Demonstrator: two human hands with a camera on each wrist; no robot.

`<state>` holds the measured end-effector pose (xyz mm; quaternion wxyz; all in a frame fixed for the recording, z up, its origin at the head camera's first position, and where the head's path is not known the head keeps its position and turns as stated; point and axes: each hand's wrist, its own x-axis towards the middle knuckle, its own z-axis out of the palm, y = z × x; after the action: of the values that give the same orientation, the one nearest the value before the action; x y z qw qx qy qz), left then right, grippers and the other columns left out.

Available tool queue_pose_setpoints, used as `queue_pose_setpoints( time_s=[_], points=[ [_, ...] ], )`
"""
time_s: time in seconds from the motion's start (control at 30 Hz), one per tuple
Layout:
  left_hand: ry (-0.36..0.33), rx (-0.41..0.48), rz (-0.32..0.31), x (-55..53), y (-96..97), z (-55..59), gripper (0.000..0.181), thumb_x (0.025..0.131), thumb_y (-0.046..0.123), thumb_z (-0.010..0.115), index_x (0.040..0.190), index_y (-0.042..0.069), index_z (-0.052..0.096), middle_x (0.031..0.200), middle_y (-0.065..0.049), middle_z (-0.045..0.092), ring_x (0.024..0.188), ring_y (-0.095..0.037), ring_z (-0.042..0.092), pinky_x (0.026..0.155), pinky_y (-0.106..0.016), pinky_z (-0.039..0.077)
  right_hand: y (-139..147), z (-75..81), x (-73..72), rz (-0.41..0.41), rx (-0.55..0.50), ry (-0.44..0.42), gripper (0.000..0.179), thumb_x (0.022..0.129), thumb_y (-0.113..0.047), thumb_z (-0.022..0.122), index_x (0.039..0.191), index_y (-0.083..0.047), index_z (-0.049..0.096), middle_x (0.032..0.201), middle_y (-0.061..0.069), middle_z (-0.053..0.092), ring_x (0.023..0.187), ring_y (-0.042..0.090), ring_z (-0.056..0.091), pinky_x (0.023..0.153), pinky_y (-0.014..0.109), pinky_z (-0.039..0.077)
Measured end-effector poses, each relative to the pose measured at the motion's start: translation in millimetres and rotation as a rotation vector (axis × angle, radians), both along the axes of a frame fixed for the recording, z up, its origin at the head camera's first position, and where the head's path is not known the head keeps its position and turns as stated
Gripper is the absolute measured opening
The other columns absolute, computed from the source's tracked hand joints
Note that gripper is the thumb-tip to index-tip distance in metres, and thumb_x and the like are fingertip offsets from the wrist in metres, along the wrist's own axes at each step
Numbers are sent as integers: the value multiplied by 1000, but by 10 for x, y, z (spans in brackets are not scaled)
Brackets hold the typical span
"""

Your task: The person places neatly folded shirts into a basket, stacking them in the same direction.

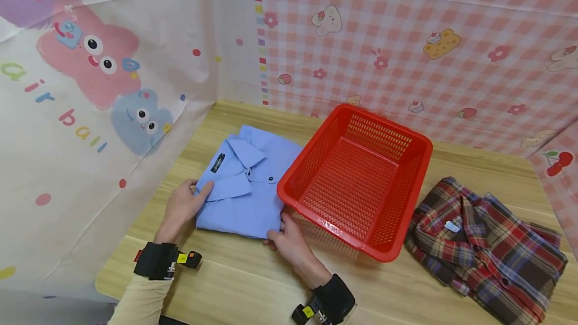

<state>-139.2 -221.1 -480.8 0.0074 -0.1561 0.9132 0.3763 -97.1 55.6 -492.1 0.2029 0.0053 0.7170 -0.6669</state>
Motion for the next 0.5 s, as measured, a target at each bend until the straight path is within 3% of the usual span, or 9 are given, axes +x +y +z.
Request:
queue_pose_setpoints(
  time_s=[0.17,0.3,0.4,0.5],
  points=[
    [5,-70,-16,11,-6,17,72,103,52,54,143,-8,53,131,-32,64,113,-47,64,92,-56,50,53,73,-60,-83,88,-18,57,99,-19,64,147,7,47,136,25,60,98,24,61,73,33,52],
    [-1,-2,-26,-59,-4,15,77,103,53,53,150,-7,43,140,-32,58,125,-47,58,103,-58,46,18,76,-120,-130,3,-46,64,102,-20,59,158,1,36,159,23,41,128,33,54,97,43,49],
    [-28,69,-21,-136,-8,13,82,102,54,53,156,-5,34,148,-32,51,135,-47,50,111,-57,40,-51,45,-156,-165,-101,-59,69,102,-17,56,162,0,26,168,21,25,147,35,37,115,50,37],
    [-71,138,-11,-193,-17,15,83,102,53,53,158,-5,31,153,-32,44,140,-47,44,115,-56,36,-124,-1,-199,-217,-174,-55,74,101,-12,56,164,0,18,171,19,14,156,34,19,125,52,20]
  ],
)
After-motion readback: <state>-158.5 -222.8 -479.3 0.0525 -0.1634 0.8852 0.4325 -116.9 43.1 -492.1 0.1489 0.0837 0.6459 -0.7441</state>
